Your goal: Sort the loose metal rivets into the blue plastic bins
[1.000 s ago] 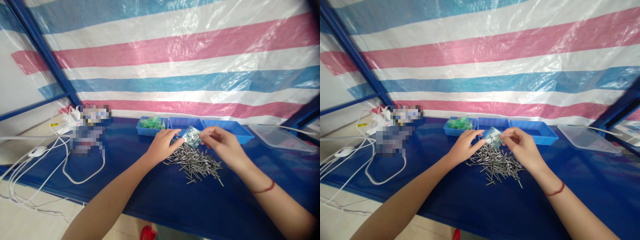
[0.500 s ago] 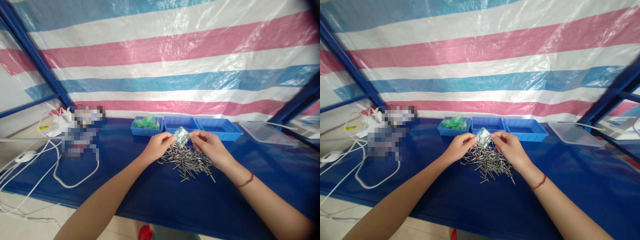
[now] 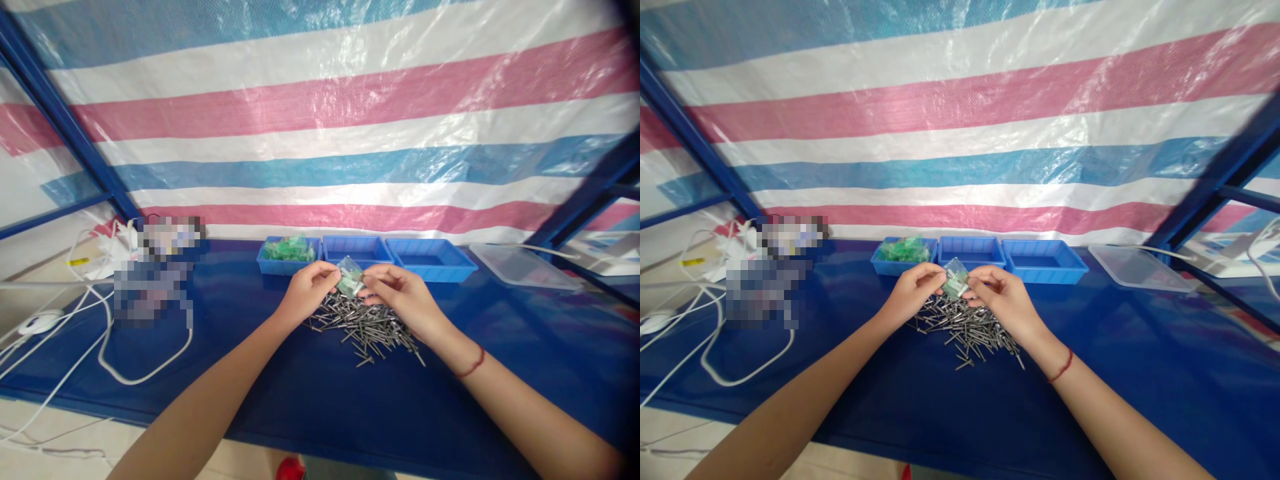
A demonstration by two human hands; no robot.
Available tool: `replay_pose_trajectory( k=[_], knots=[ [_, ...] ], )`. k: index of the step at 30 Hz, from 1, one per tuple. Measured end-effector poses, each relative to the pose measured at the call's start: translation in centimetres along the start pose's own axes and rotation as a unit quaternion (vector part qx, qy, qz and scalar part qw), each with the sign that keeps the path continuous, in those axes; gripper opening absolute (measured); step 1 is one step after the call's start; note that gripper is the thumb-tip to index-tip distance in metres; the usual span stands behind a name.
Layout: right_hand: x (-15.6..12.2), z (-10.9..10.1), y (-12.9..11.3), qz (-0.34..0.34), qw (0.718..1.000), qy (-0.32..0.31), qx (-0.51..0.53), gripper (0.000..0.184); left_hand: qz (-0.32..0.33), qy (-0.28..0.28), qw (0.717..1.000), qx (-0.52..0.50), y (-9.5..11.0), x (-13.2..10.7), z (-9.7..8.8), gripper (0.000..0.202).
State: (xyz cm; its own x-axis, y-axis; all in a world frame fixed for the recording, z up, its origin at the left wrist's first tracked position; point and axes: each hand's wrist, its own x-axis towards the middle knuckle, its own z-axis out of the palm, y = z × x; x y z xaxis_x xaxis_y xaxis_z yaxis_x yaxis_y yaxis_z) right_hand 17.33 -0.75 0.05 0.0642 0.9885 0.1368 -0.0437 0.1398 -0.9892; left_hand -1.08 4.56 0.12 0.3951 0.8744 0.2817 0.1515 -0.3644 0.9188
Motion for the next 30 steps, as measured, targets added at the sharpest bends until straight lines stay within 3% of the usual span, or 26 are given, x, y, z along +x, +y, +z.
replay_pose_trajectory(
  k=[4,7,10,13,17,23,27,30],
  knots=[
    [0.0,-0.3,0.3,-0.048,0.996,-0.012,-0.078,0.037,0.030,-0.003,0.999,0.039,0.0,0.0,0.0,0.030],
    [-0.2,-0.8,-0.3,-0.126,0.959,-0.009,-0.255,0.036,0.067,0.026,0.990,0.118,0.5,0.4,-1.5,0.036],
    [-0.3,-1.3,-0.8,-0.183,0.903,0.009,-0.390,0.036,0.102,0.161,0.959,0.209,1.1,1.3,-4.7,0.032],
    [-0.2,-1.7,-1.0,-0.195,0.891,0.029,-0.408,0.035,0.094,0.267,0.922,0.266,1.0,2.1,-8.5,0.034],
    [-0.1,-1.9,-1.1,-0.193,0.889,0.036,-0.414,0.035,0.097,0.192,0.906,0.365,-0.4,2.6,-11.3,0.027],
    [-0.3,-1.8,-1.8,-0.184,0.878,0.013,-0.441,0.033,0.101,0.096,0.904,0.405,-2.2,2.6,-10.6,0.024],
    [0.1,-2.5,-1.6,-0.155,0.825,0.013,-0.543,0.022,0.087,0.104,0.880,0.456,-2.0,2.5,-10.0,0.024],
    [0.5,-3.2,-1.3,-0.099,0.790,-0.021,-0.604,0.023,0.065,0.068,0.864,0.495,-1.6,2.3,-9.8,0.026]
  ],
)
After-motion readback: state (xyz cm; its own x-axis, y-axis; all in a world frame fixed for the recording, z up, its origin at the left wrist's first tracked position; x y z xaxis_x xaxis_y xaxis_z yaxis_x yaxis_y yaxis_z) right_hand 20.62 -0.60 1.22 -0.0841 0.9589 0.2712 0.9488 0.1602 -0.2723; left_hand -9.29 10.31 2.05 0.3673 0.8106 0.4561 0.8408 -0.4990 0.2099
